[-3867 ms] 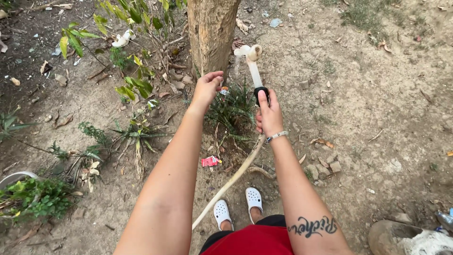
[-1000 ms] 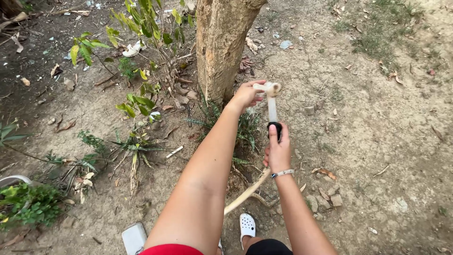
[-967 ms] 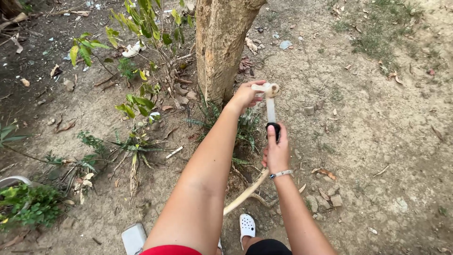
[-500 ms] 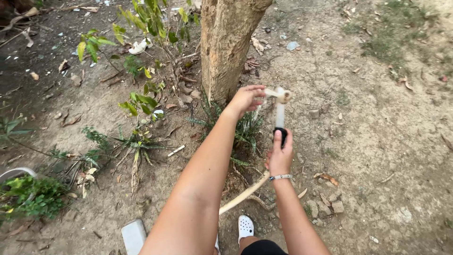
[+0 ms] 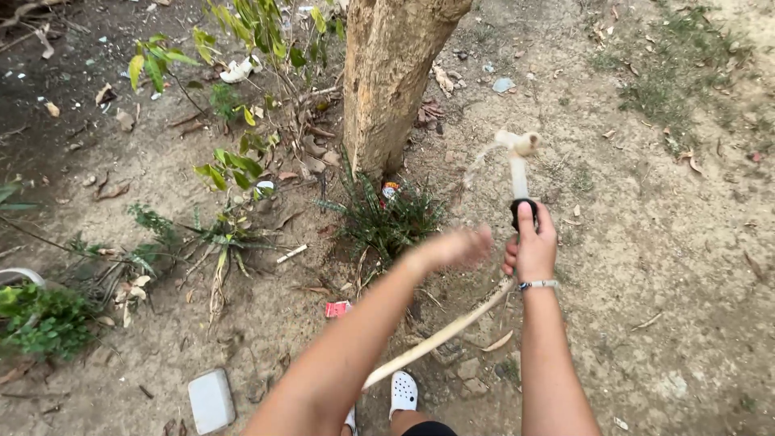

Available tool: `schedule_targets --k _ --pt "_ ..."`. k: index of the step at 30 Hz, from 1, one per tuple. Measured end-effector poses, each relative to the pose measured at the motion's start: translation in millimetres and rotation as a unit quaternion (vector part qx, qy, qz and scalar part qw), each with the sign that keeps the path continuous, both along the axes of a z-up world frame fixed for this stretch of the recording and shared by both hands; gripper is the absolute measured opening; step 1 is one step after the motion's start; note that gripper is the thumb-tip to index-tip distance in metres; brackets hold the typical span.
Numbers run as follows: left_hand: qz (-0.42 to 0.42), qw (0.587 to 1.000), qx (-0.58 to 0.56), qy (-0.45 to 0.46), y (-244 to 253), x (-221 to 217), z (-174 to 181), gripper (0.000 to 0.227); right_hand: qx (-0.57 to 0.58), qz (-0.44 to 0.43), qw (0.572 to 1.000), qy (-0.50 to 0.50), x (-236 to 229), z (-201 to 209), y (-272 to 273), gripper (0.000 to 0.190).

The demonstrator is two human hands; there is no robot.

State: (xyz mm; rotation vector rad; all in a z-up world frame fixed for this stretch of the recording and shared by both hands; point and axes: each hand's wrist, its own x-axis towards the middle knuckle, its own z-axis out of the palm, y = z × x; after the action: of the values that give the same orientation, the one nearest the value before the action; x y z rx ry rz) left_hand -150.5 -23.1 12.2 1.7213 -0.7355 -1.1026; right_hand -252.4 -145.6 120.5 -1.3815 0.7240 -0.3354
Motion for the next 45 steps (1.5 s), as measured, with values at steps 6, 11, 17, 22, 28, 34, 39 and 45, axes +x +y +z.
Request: schedule_targets --k 6,11,17,22,28,34,39,45 --pt "0.133 0.969 -0.109 0.175 6.3 -148.9 -4.1 0.051 0.009 0.011 0.999 0.039 -4.0 -9.3 2.3 0.030" --pt "0.230 0.939 -0.170 0.190 -36.7 -174.6 11.5 0.042 -0.041 0.020 0.998 0.050 -12.4 12.9 -25.1 0.035" --pt "0.234 0.941 -0.221 0.104 -113.5 -161.5 54.9 0.050 -0.143 0.054 0.988 0.004 -8.8 79.1 -80.0 0.040" --pt "0.297 0.898 -0.270 0.183 -113.9 -154.6 30.1 0.052 -0.105 0.118 0.987 -0.038 -0.3 76.5 -66.0 0.053" --pt "0.376 0.887 -0.135 0.230 -62.2 -163.0 -62.4 0.056 0.126 0.141 0.981 -0.042 -6.8 -22.8 6.1 0.071" --pt "0.405 0.858 -0.174 0.262 -42.0 -148.1 -149.4 0.044 0.059 0.113 0.992 0.023 0.6 -88.2 23.0 0.060" --pt "0.248 0.934 -0.160 0.201 23.3 -77.7 -74.4 0.016 0.044 0.100 0.994 0.002 -11.5 -77.9 31.5 0.055" --pt "0.507 0.804 -0.148 0.273 50.9 68.9 -81.9 0.015 0.049 0.095 0.994 0.032 -25.8 -52.5 52.7 0.055"
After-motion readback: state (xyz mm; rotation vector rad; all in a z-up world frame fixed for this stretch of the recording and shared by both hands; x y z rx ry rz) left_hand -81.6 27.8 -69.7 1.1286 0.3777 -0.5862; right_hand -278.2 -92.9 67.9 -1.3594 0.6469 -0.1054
